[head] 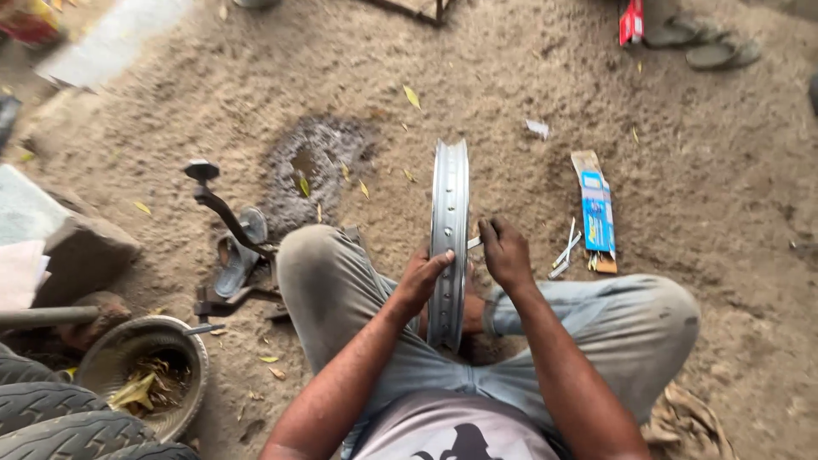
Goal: The person sits on the ground and uses a metal tool to repeatedly scrape or clean the inner surface of a metal wheel rim. The person holds the rim with one hand and works the tool along the rim's edge with the other, rotating the rim to access different sections.
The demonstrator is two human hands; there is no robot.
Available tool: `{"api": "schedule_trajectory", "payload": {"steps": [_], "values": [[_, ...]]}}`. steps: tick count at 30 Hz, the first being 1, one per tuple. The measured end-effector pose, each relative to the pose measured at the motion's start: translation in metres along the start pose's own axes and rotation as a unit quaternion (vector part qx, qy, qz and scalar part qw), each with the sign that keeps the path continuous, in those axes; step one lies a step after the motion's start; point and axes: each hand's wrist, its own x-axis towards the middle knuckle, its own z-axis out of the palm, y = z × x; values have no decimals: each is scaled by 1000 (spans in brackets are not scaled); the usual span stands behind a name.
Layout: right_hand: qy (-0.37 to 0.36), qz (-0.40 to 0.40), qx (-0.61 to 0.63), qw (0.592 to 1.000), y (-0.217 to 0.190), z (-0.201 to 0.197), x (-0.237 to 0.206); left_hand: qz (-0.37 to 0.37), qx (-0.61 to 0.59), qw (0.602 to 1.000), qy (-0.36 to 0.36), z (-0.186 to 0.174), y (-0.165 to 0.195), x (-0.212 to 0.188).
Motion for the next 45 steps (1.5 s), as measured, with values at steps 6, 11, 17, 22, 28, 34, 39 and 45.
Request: {"api": "schedule_trajectory", "payload": {"steps": [6,11,17,22,28,34,39,45], "values": [[-58,23,-83,995,10,-5,-101,93,28,995,2,-3,-18,5],[-124,143,86,978,-3,-6,-92,70,51,995,55,3,-4,3],[-62,91,-139,984,-5,-29,-71,31,150,980,127,3,-3,-25],[-125,-2,-115,985,-5,-37,-65,17,145,983,110,3,-3,-31],[-177,25,-101,979,-25,-28,-39,7,79,991,107,4,7,-31],[-132,-32,-29,990,-44,-55,-11,32,77,992,95,9,12,-34],[-130,-126,-170,969,-62,-54,-6,39,98,988,109,9,12,-37],[-162,-169,-392,890,-63,-65,4,79,107,986,98,11,8,-37]]}}
